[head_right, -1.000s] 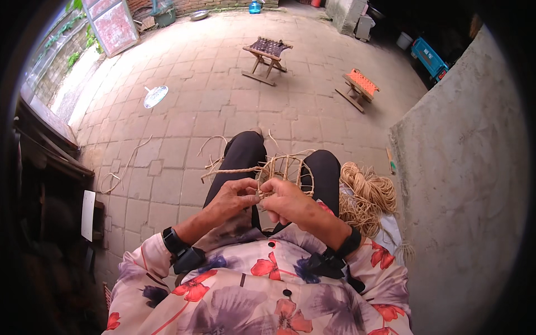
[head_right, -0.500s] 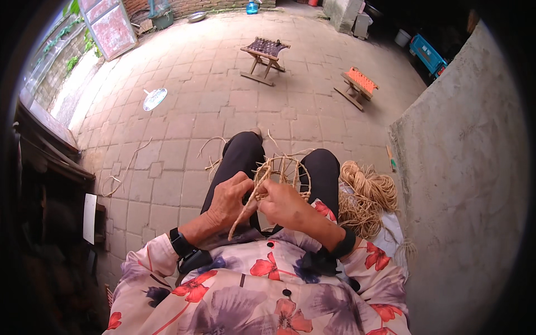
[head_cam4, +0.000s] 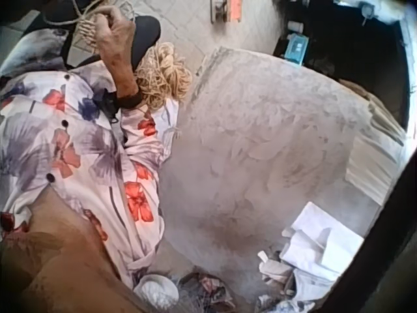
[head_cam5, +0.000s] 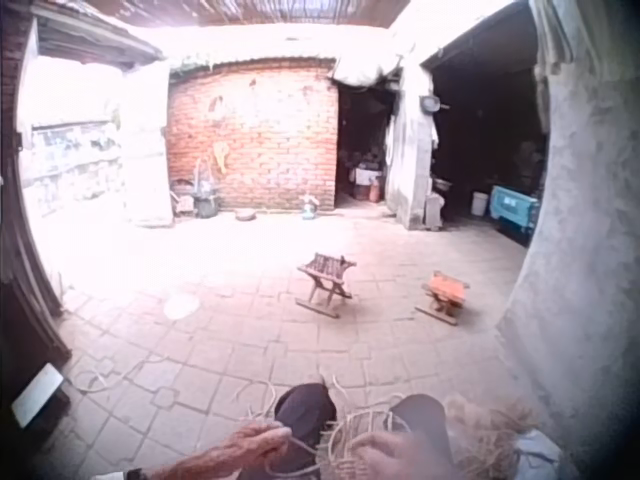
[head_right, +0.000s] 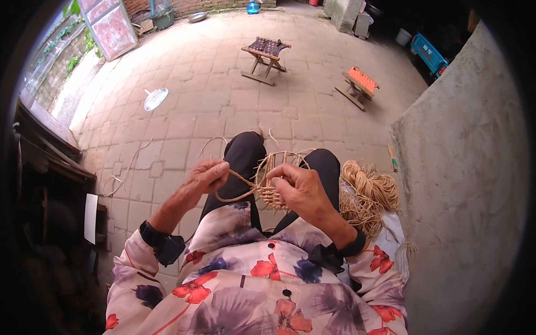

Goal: Weaving a small basket or cage using natural fibers over a pre-made frame.

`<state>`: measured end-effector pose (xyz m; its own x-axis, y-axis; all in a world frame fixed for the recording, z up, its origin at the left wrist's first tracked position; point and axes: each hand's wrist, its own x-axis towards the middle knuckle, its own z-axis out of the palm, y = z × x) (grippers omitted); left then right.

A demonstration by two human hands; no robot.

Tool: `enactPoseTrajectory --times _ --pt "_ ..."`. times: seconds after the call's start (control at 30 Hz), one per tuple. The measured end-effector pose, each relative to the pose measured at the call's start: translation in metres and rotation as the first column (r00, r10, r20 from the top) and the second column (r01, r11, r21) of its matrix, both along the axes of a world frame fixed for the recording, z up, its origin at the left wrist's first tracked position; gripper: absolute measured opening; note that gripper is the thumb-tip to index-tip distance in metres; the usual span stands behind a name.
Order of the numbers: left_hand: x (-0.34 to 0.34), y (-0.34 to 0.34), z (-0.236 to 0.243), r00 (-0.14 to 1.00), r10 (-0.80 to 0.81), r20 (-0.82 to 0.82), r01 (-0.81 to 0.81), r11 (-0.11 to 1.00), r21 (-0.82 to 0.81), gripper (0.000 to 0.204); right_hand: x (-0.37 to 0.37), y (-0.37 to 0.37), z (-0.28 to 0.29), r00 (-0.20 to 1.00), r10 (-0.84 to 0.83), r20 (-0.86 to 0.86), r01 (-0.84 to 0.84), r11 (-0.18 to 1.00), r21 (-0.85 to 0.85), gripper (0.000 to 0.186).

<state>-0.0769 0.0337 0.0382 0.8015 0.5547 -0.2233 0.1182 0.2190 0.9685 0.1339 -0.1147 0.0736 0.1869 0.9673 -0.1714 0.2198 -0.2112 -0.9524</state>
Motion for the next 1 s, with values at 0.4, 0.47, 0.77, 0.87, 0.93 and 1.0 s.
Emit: enactPoseTrajectory --times 0.4,0.47,0.77,0.87,0.93,1.0 --pt "0.013 -0.004 -0.018 0.999 0.046 0.008 -0.047 0.992 0.116 0.029 0.012 0.027 0.003 0.993 -0.113 -0.044 0.118 0.984 0.131 0.029" --pt "0.021 -0.014 -0.026 0.997 -0.069 -0.023 0.070 0.993 0.092 0.029 0.030 0.018 0.000 0.978 -0.149 -0.144 0.168 0.977 0.132 0.029" --pt "0.028 -0.025 -0.055 0.985 -0.070 0.157 0.098 0.979 -0.181 0.022 0.027 -0.006 0.021 0.964 0.141 -0.223 -0.063 0.944 0.324 0.021" --pt "0.029 -0.028 -0.053 0.988 -0.062 0.141 0.083 0.985 -0.148 0.022 0.016 0.010 0.044 0.972 0.233 0.028 -0.228 0.910 0.347 0.019" --pt "0.029 -0.030 -0.046 0.990 -0.049 0.132 0.065 0.991 -0.119 0.023 0.004 0.023 0.047 0.945 0.281 -0.168 -0.236 0.940 0.247 0.021" --pt "0.028 -0.030 -0.037 0.989 -0.118 0.094 0.117 0.993 0.020 0.022 -0.001 0.034 0.045 0.748 0.511 -0.425 -0.467 0.859 0.211 0.026"
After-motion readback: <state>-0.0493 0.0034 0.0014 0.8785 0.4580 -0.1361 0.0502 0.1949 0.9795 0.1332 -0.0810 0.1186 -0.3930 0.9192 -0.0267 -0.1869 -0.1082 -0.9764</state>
